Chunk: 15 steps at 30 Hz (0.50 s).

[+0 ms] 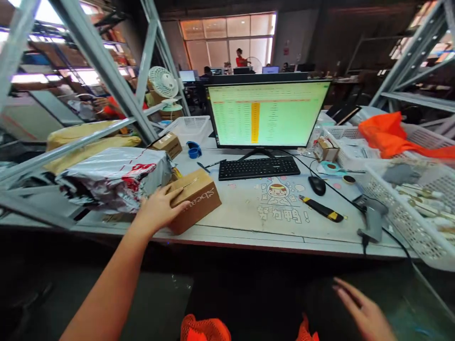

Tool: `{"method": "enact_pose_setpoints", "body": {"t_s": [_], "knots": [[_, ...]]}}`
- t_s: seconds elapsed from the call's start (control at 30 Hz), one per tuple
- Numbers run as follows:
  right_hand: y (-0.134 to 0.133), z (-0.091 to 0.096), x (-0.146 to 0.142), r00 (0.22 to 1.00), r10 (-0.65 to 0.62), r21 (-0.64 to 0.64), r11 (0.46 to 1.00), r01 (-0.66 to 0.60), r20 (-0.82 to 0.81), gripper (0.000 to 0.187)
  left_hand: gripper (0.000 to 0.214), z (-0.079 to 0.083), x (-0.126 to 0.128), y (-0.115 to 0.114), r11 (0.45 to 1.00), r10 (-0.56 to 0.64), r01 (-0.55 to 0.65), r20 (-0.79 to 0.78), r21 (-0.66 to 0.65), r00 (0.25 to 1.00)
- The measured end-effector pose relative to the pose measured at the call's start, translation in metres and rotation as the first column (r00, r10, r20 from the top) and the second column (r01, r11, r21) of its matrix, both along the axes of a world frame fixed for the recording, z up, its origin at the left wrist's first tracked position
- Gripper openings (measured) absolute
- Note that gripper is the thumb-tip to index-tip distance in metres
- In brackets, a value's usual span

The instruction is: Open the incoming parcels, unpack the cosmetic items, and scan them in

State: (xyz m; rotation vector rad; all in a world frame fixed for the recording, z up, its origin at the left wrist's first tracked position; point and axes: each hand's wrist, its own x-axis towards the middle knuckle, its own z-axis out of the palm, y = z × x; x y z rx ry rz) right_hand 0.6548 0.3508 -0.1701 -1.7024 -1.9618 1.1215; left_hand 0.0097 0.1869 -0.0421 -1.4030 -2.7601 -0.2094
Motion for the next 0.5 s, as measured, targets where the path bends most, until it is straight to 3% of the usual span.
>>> {"method": "enact_pose_setpoints", "body": {"t_s": [0.07, 0.13, 0.2, 0.27, 0.33, 0.4, 0.43, 0.5], "knots": [[0.024, 0.034, -0.003, 0.993, -0.118, 0.168, 0.979, 0.114, 0.013, 0.062, 0.083, 0.017, -0.012, 0.030, 0.990, -0.047, 0.055, 0.067, -0.129, 0.997], [0.054, 0.063, -0.014, 0.979, -0.199, 0.365, 0.915, 0.173, 0.034, 0.058, 0.107, 0.033, -0.018, 0.061, 0.966, -0.099, 0.134, 0.162, -0.223, 0.982], [0.086, 0.080, -0.028, 0.984, -0.163, 0.523, 0.846, 0.104, 0.068, 0.059, 0.124, 0.041, -0.016, 0.081, 0.946, -0.174, 0.224, 0.217, -0.236, 0.961], [0.116, 0.084, -0.037, 0.958, -0.226, 0.615, 0.785, 0.071, 0.177, 0.069, 0.124, 0.043, -0.008, 0.083, 0.913, -0.327, 0.365, 0.207, -0.183, 0.922], [0.143, 0.081, -0.035, 0.880, -0.344, 0.584, 0.806, 0.097, 0.327, 0.081, 0.112, 0.043, 0.004, 0.071, 0.831, -0.512, 0.539, 0.189, -0.140, 0.838], [0.169, 0.077, -0.025, 0.803, -0.379, 0.448, 0.880, 0.158, 0.460, 0.087, 0.091, 0.043, 0.017, 0.053, 0.747, -0.619, 0.651, 0.215, -0.136, 0.755], [0.181, 0.076, -0.020, 0.785, -0.364, 0.372, 0.910, 0.184, 0.501, 0.086, 0.081, 0.044, 0.025, 0.045, 0.727, -0.635, 0.673, 0.239, -0.139, 0.735], [0.202, 0.077, -0.013, 0.771, -0.352, 0.283, 0.931, 0.231, 0.530, 0.079, 0.068, 0.042, 0.043, 0.033, 0.742, -0.613, 0.658, 0.269, -0.126, 0.743]]}}
